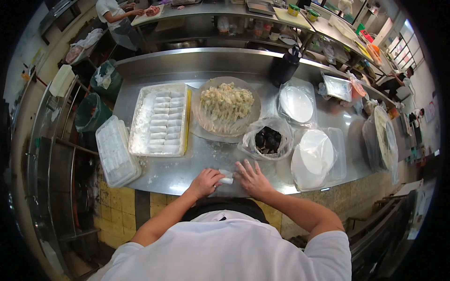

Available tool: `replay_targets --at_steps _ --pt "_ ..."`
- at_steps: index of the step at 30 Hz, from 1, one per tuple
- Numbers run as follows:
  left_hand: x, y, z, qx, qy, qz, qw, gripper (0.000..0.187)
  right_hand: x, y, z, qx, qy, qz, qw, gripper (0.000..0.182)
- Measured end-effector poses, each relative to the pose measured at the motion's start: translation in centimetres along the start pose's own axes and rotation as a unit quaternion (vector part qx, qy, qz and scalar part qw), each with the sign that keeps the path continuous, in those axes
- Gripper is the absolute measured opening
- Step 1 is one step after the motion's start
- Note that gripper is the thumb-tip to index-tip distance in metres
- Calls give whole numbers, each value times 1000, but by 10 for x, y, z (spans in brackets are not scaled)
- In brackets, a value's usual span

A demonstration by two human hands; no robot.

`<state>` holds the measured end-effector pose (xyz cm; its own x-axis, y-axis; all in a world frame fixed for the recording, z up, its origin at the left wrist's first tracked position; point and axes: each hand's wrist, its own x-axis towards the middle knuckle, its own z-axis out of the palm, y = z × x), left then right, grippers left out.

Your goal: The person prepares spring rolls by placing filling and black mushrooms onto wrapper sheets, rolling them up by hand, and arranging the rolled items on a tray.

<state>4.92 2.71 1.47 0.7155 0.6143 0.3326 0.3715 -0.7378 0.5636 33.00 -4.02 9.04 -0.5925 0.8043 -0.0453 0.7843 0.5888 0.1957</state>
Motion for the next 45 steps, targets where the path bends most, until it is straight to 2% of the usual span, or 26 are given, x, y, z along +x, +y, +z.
replay_targets --at_steps 3,6,8,13,20,22,25,28,31,34,37,40,45 --pt "2 -3 4 -9 -1 -3 1000 40 11 -25 30 283 57 42 956 53" --pt "10 -5 2 -21 -3 -7 1000 41 33 -48 22 302 92 73 946 43" --pt "14 -4 -4 -25 -22 -19 999 42 39 -51 18 268 111 95 952 39" --pt "20 -4 -10 -40 -5 -17 999 37 44 -46 36 217 148 90 961 29" --pt "28 -16 3 18 43 -49 998 30 55 -36 50 192 93 149 966 45" --pt "34 -16 2 43 54 -55 996 31 57 -38 39 192 110 161 962 49" --pt "29 -14 -4 42 83 -83 992 36 61 -37 31 194 77 155 966 54" --pt "8 -18 -11 30 133 -131 982 43 74 -34 17 246 0 166 955 57" --pt "-30 -19 -26 54 181 -189 964 47 85 -28 25 299 27 151 942 58" --pt "-68 -20 -39 82 223 -224 945 49 105 -29 3 400 45 196 894 53" --pt "-93 -22 -44 78 234 -254 935 50 150 -30 -26 569 90 202 792 50" --pt "-96 -21 -44 76 240 -260 932 53 218 -36 -80 618 62 162 767 49" --pt "-93 -24 -43 130 228 -266 928 59 335 -74 -116 547 23 87 832 51"
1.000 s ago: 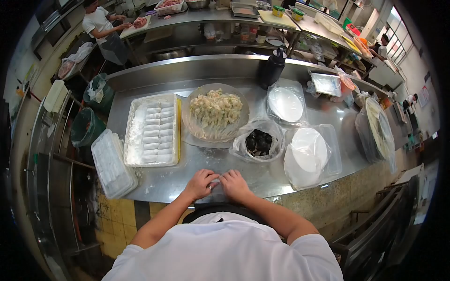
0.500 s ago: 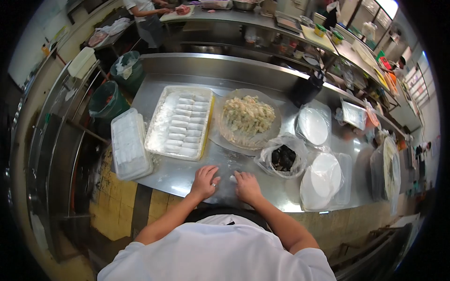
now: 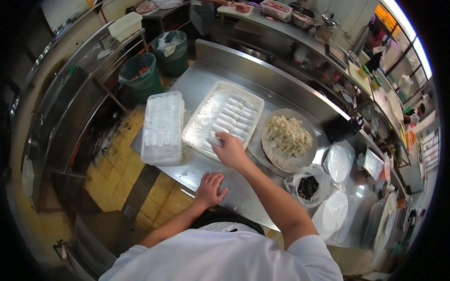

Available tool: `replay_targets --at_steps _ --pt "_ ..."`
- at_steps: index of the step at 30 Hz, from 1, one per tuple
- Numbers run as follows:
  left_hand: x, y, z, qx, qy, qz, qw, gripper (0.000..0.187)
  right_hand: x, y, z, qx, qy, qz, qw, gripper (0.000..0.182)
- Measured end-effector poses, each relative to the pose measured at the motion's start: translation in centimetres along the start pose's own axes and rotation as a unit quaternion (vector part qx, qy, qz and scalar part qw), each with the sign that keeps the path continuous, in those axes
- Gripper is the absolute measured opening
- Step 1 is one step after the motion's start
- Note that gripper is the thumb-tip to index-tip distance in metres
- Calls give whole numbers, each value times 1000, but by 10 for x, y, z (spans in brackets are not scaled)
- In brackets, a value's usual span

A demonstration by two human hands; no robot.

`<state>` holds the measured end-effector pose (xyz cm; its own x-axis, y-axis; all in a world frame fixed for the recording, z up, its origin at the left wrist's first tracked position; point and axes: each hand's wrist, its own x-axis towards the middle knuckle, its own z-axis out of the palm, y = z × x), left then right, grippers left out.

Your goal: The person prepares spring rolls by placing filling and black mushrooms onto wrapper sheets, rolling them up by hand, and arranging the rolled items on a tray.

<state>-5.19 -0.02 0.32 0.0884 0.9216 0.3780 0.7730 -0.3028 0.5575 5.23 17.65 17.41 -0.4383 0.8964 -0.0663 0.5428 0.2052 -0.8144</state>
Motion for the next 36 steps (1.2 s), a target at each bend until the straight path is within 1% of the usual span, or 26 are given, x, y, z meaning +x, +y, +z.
replay_targets --at_steps 1,4,7,8,11,14,17,20,23,26,28,30,32,34,36 --pt "-1 0 1 17 -6 2 1000 60 18 -3 13 -12 -12 -16 1000 52" --pt "-2 -1 3 20 -12 -6 1000 62 62 5 58 -129 -16 -119 984 50" --pt "-1 0 0 16 -26 -13 999 62 88 7 82 -180 -151 -95 967 43" --pt "0 0 -2 14 -25 -14 999 62 93 13 91 -170 -127 -89 973 37" --pt "0 -1 -2 6 -23 -17 1000 61 103 18 96 -196 -124 -56 971 36" --pt "-1 0 -2 0 -28 -21 999 61 105 23 101 -241 -135 -46 960 37" --pt "0 -1 -2 -4 -24 -20 1000 61 99 -4 88 -302 -153 -52 939 38" --pt "-3 -1 0 -5 -14 -13 1000 61 94 -11 80 -308 -149 -59 938 40" --pt "-3 -1 1 3 -9 -8 1000 61 85 -4 59 -219 -67 -50 972 40" --pt "-5 -2 4 11 -4 0 1000 61 43 -5 18 -148 -18 -74 986 38" --pt "-4 -3 5 5 3 10 1000 60 -2 4 2 -107 9 -14 994 36" --pt "-4 -1 3 14 -25 3 1000 61 -49 41 -8 -120 27 -30 992 38" --pt "-4 -1 4 21 -34 7 999 61 -101 62 -21 -74 12 6 997 39" --pt "-8 -1 13 -10 -33 27 999 59 -150 96 -19 -89 24 42 995 38" --pt "1 12 23 -48 -41 54 997 56 -195 113 -20 -75 55 90 992 37"
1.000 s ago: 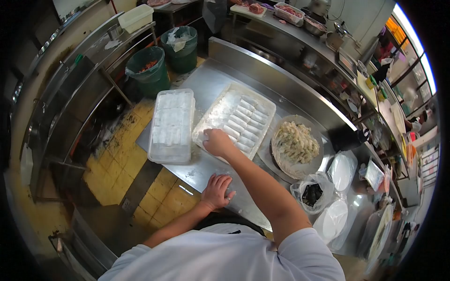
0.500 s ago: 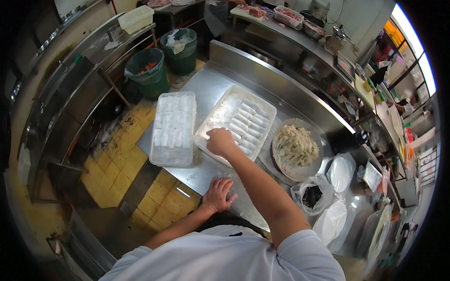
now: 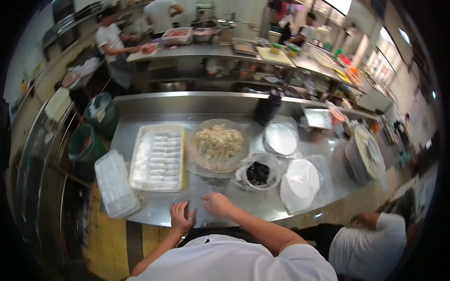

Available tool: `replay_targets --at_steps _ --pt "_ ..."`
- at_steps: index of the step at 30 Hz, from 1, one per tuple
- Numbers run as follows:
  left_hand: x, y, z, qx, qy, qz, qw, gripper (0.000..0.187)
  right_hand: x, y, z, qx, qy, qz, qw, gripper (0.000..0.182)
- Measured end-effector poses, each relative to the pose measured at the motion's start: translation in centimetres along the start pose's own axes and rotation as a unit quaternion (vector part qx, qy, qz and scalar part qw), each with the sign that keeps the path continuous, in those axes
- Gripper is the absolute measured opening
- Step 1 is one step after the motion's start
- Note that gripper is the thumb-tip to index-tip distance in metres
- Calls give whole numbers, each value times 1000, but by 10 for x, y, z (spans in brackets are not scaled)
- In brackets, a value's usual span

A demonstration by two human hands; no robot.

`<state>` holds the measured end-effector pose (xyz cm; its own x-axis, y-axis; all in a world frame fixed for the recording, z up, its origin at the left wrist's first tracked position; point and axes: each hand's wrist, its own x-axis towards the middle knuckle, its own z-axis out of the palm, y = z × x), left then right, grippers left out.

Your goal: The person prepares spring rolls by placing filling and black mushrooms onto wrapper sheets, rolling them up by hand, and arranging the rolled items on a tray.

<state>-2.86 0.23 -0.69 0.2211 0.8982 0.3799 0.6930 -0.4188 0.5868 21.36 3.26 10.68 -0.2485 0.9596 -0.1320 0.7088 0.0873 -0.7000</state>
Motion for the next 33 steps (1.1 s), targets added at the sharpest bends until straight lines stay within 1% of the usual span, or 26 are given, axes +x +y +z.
replay_targets --at_steps 4,7,10,13,15,16,18,20,21,22,23,25,26,28,29,30,31,32,33 --pt "21 39 25 -83 -38 72 993 49 -64 33 -7 39 68 67 995 35" --pt "37 65 47 -124 -75 135 980 46 -101 49 -15 40 112 130 984 33" --pt "52 88 60 -162 -110 172 966 44 -137 57 -34 43 222 133 965 26" --pt "61 103 66 -168 -134 190 958 43 -164 74 -61 -52 378 118 917 20" --pt "63 108 70 -170 -143 196 955 44 -178 83 -84 -88 393 218 889 18" --pt "64 109 71 -171 -146 199 954 44 -183 90 -92 -160 398 236 872 17" --pt "64 111 72 -168 -155 202 952 44 -190 108 -105 -303 400 264 824 17" --pt "63 109 75 -164 -157 209 951 45 -201 147 -99 -324 370 254 833 17" --pt "63 107 77 -161 -153 214 951 45 -200 153 -102 -334 354 245 838 17" --pt "62 104 77 -156 -150 217 952 45 -202 155 -102 -345 363 216 838 14" --pt "60 100 77 -157 -145 210 954 46 -201 155 -96 -326 359 199 852 12" --pt "58 99 73 -157 -137 198 958 49 -193 129 -93 -286 352 165 876 10" --pt "59 100 71 -160 -139 195 958 51 -184 113 -87 -291 359 130 877 9" --pt "64 110 61 -164 -137 191 958 57 -171 88 -68 -223 308 90 920 8" --pt "69 115 54 -150 -139 215 955 60 -162 76 -57 -210 266 95 936 7" --pt "77 124 45 -136 -140 237 952 63 -155 62 -51 -184 237 69 951 7" --pt "83 130 38 -122 -142 259 947 66 -145 63 -38 -166 186 47 967 7" --pt "84 130 34 -114 -168 256 945 72 -135 64 -25 -150 156 2 976 8" --pt "87 127 30 -93 -172 265 944 68 -126 58 -20 -134 124 -42 982 9"
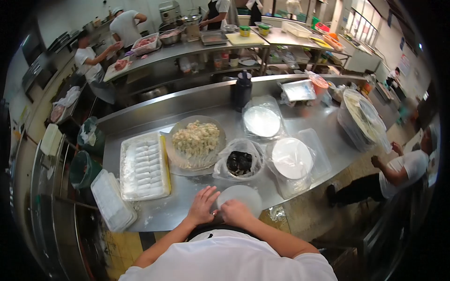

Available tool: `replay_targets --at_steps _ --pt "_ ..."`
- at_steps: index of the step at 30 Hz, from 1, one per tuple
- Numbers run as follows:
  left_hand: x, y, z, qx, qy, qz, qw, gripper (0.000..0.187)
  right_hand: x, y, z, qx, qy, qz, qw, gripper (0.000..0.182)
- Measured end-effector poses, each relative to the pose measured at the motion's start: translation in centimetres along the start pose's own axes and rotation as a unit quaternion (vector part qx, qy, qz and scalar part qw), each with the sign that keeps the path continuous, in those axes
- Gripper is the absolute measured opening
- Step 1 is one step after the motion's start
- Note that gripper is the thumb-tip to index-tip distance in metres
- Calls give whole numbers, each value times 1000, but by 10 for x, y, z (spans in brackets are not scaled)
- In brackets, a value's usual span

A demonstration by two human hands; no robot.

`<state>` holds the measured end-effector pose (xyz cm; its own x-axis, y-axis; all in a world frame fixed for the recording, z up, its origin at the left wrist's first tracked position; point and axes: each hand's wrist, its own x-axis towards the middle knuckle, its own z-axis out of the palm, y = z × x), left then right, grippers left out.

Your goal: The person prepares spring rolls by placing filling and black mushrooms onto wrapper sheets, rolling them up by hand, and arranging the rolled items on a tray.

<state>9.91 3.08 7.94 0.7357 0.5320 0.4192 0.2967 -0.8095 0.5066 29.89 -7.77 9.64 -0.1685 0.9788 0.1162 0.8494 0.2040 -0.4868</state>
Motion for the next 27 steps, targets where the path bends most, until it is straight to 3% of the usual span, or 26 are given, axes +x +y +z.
replay_targets --at_steps 3,5,9,12,15,18,20,23,27 --pt "-12 -17 -9 39 -28 4 999 52 23 -11 8 3 -64 -82 995 22" --pt "-34 -43 -5 36 -38 -6 999 39 36 -29 -7 15 -71 -51 996 43" --pt "-68 -54 -20 58 66 -93 992 24 48 -45 -8 4 -78 -37 996 79" --pt "-91 -51 -33 93 113 -150 978 27 51 -49 5 -50 -63 -69 994 89" --pt "-112 -49 -32 125 141 -183 965 29 54 -37 26 -111 -11 -110 988 70" --pt "-125 -42 -31 136 147 -201 959 32 54 -1 59 -114 -14 -144 983 38" --pt "-137 -42 -24 139 124 -207 960 32 53 7 67 -126 -9 -149 981 29" --pt "-149 -48 -9 37 121 -234 964 34 51 14 71 -123 -14 -149 981 25" --pt "-144 -37 -20 70 81 -210 972 36 46 24 82 -126 1 -148 981 21"
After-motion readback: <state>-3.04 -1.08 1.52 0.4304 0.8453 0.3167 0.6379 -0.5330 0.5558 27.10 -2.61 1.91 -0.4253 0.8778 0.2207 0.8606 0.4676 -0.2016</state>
